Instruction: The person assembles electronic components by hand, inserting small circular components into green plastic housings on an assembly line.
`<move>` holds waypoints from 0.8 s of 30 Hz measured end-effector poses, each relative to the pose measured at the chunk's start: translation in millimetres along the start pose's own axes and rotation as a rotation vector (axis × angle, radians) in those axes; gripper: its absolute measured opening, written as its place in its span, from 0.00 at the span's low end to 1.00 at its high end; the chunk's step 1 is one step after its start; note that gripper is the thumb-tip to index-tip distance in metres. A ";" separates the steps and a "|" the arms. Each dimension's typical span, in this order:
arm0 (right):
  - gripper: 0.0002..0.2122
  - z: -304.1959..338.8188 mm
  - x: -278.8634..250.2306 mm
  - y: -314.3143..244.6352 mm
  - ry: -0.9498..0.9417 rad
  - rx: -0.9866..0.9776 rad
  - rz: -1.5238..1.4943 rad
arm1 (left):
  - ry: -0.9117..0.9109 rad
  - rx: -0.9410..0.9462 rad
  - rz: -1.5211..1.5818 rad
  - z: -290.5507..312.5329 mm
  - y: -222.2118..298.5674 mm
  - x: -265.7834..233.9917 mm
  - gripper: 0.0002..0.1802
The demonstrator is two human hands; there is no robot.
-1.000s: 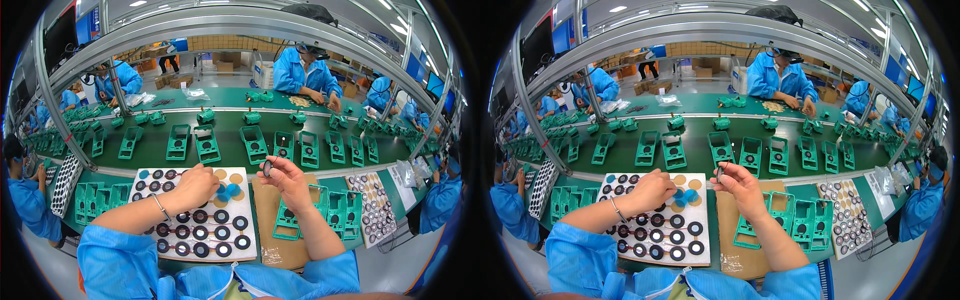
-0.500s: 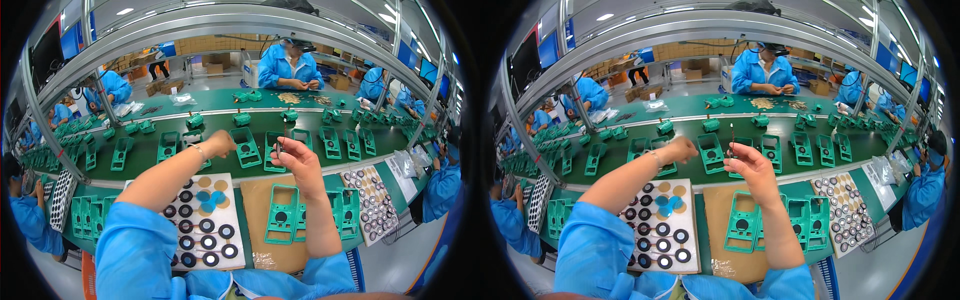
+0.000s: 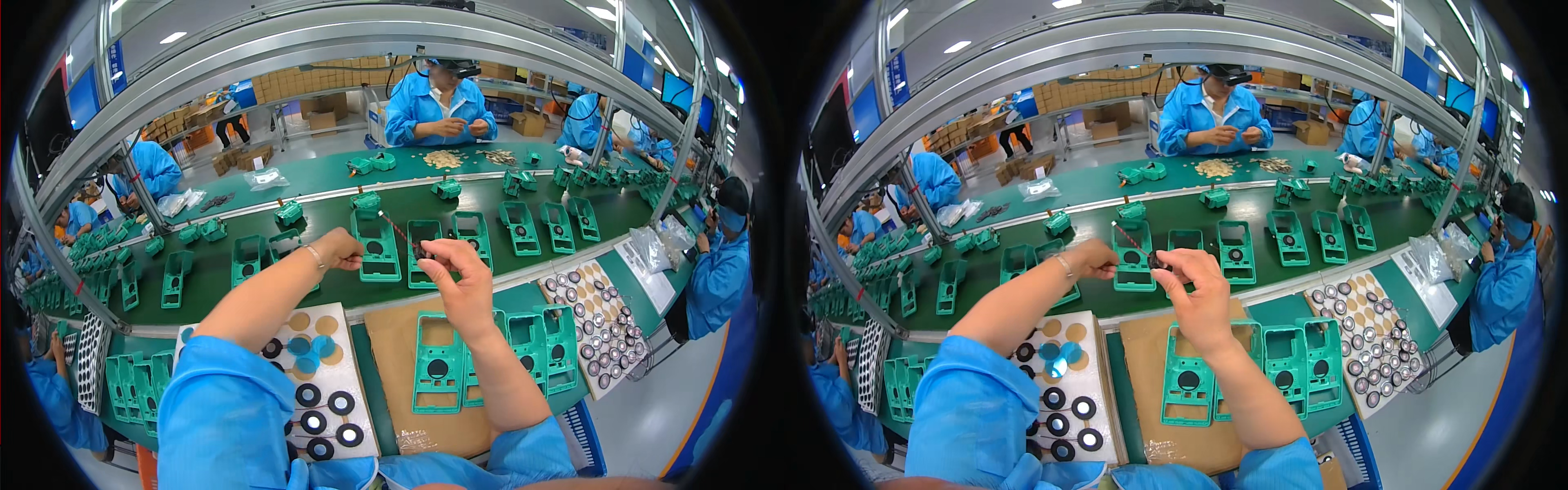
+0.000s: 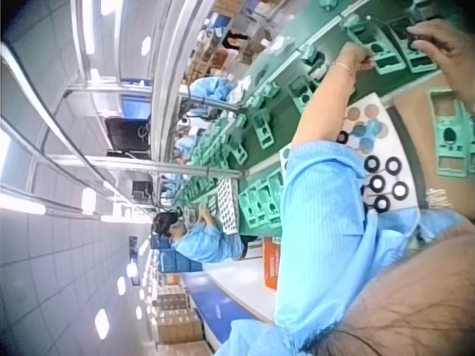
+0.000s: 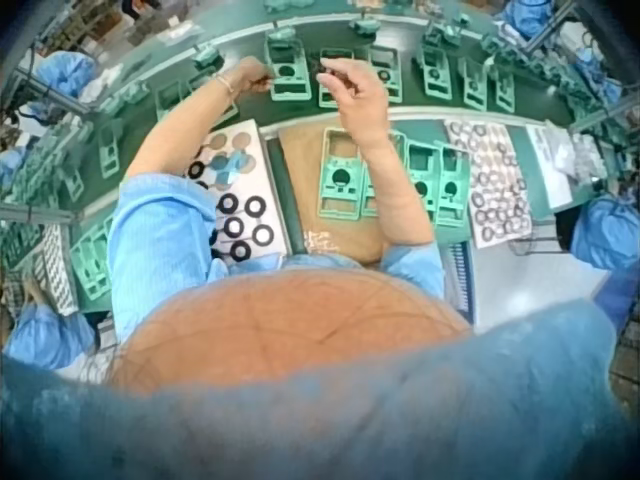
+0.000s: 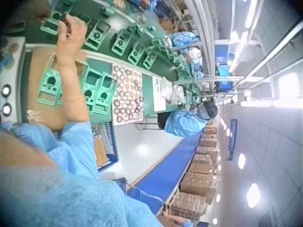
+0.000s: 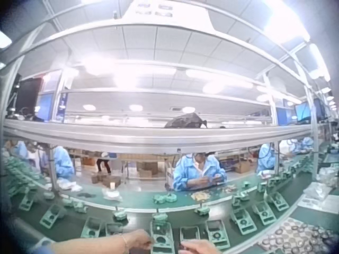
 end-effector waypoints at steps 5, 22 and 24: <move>0.12 14.0 24.1 -43.2 -0.012 -0.346 0.295 | -0.139 0.408 -0.037 152.1 20.2 -0.4 0.09; 0.15 54.4 57.4 -106.9 -0.149 -0.632 0.445 | -0.283 0.454 0.199 276.0 -29.5 -3.8 0.18; 0.15 56.1 58.7 -107.6 -0.147 -0.638 0.453 | -0.279 0.455 0.193 277.7 -30.6 -3.9 0.17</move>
Point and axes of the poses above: each hand's wrist, its own z-axis away from the middle knuckle, its own x-axis out of the palm, y = z × x, the point moved 7 cm from there along -z, towards the middle knuckle, and after that the axes turned 10 degrees about z, right-handed, at the moved point
